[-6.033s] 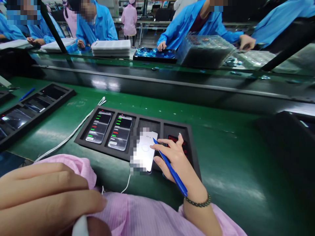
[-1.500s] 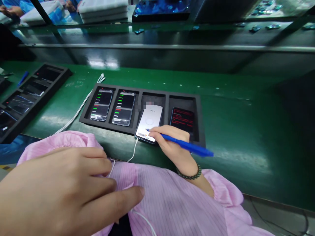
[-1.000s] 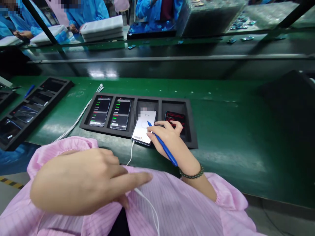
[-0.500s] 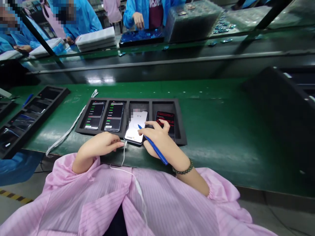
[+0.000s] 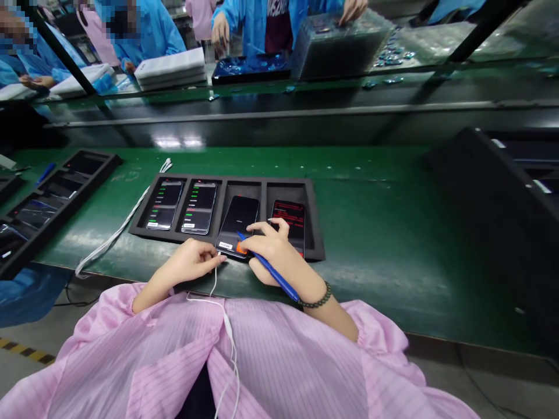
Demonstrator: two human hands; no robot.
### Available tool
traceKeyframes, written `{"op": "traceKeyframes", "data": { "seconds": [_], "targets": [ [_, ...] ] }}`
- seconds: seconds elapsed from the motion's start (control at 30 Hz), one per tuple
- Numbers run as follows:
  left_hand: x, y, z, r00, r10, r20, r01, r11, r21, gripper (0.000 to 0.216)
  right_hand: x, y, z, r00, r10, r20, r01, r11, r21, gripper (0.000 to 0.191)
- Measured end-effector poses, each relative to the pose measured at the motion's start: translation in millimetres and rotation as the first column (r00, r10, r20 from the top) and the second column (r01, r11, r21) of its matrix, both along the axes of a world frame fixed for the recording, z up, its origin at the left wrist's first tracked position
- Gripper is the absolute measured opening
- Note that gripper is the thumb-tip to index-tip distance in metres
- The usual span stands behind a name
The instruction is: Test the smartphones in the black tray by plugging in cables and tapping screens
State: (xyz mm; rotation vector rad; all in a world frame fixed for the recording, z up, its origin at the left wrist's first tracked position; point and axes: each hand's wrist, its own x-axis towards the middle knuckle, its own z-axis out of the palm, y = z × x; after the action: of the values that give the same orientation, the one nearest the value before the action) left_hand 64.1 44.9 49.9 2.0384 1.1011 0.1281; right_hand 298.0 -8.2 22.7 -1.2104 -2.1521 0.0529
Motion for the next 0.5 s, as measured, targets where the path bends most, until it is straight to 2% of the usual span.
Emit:
{"op": "traceKeyframes", "data": {
  "seconds": [0.17, 0.3, 0.5],
  "targets": [
    [5.3, -5.3, 1.6, 0.997, 0.046, -0.069, -0.041, 0.997, 0.071, 0.040, -2.3, -5.6, 8.1, 0.999, -0.025, -0.045, 0.026, 0.999, 0.033, 0.021],
    [11.0, -8.4, 9.9, 0.987, 0.053, -0.153, -0.033, 0.991, 0.130, 0.033, -4.5, -8.5, 16.0, 0.998, -0.050, 0.046, 0.050, 0.999, -0.009, 0.014],
    [14.9, -14.7, 13.9, 0.966, 0.062, -0.250, -0.005, 0.974, 0.224, 0.032, -1.2, -6.0, 15.8, 0.987, -0.084, 0.137, 0.091, 0.995, -0.043, 0.021]
  ]
}}
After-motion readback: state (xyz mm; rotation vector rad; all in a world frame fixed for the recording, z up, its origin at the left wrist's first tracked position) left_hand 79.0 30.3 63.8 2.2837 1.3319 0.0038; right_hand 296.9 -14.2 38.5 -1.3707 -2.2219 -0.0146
